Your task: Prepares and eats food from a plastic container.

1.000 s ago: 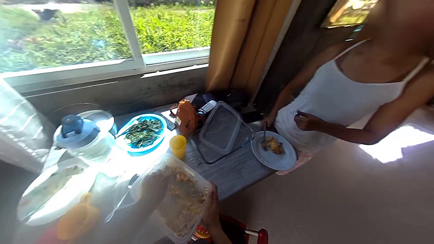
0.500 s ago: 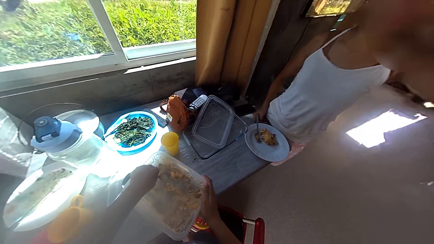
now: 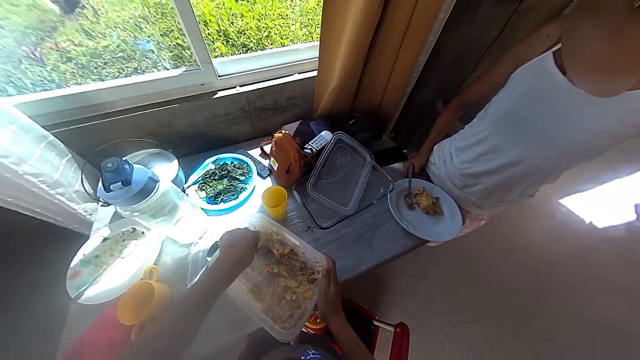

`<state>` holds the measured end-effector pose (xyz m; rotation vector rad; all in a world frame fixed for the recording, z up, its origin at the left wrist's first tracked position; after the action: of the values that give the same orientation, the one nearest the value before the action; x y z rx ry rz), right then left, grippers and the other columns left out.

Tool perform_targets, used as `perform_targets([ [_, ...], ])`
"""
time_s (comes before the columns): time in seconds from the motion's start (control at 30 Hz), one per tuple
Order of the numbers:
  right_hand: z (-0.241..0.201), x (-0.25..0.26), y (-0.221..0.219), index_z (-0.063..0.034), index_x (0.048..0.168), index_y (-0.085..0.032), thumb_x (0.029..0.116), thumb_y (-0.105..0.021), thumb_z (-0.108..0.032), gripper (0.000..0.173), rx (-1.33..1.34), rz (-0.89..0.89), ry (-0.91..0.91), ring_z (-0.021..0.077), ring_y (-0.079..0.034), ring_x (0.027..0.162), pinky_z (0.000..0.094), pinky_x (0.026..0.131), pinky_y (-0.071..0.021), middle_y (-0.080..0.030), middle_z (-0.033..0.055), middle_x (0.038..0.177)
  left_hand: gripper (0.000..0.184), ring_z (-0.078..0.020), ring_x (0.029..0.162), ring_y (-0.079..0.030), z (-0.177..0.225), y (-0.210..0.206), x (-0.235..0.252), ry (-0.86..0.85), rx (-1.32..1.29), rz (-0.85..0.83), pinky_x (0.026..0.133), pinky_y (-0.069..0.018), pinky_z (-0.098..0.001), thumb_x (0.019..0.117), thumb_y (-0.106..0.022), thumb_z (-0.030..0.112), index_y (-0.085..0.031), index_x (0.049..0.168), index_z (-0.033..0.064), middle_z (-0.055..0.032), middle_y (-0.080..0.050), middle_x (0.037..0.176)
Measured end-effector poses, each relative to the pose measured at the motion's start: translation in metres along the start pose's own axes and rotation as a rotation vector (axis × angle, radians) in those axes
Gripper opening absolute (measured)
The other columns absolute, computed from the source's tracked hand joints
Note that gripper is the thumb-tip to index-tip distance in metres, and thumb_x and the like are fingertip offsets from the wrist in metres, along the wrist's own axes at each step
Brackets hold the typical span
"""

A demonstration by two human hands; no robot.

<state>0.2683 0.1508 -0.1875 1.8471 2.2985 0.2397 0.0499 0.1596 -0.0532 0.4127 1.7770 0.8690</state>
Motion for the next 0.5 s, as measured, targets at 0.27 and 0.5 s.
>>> perform_targets([
  [0.27,-0.003,0.003,0.001,0.0082,0.143,-0.048,0.1079,-0.028,-0.019,0.048,0.002,-0.006,-0.013,0.027,-0.056,0.131,0.0424,0.111,-0.0423,-0.058,0.0244,0.138,0.019,-0.0409,0.112,-0.066,-0.017,-0.008,0.022,0.077,-0.007,0.009,0.082,-0.0536,-0.058,0.0959,-0.058,0.007,-0.068,0.109,-0.0025,-0.0217,-0.069,0.117],
  [0.5,0.003,0.002,0.001,0.0061,0.142,-0.05,0.1089,-0.029,-0.02,0.047,-0.026,-0.011,-0.007,0.0266,-0.057,0.13,0.0442,0.111,-0.0432,-0.06,0.0222,0.136,0.026,-0.0421,0.116,-0.065,0.001,-0.041,0.048,-0.077,-0.123,-0.012,0.089,-0.052,-0.0625,0.1008,-0.057,0.021,-0.07,0.116,0.0044,-0.022,-0.069,0.121],
])
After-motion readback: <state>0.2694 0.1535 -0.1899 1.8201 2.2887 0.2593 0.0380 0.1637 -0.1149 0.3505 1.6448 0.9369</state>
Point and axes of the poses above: each hand's wrist, its own x-axis towards the middle knuckle, its own y-axis out of the back of the hand, z = x × y, the point moved 2 cm from there along x, towards the middle knuckle
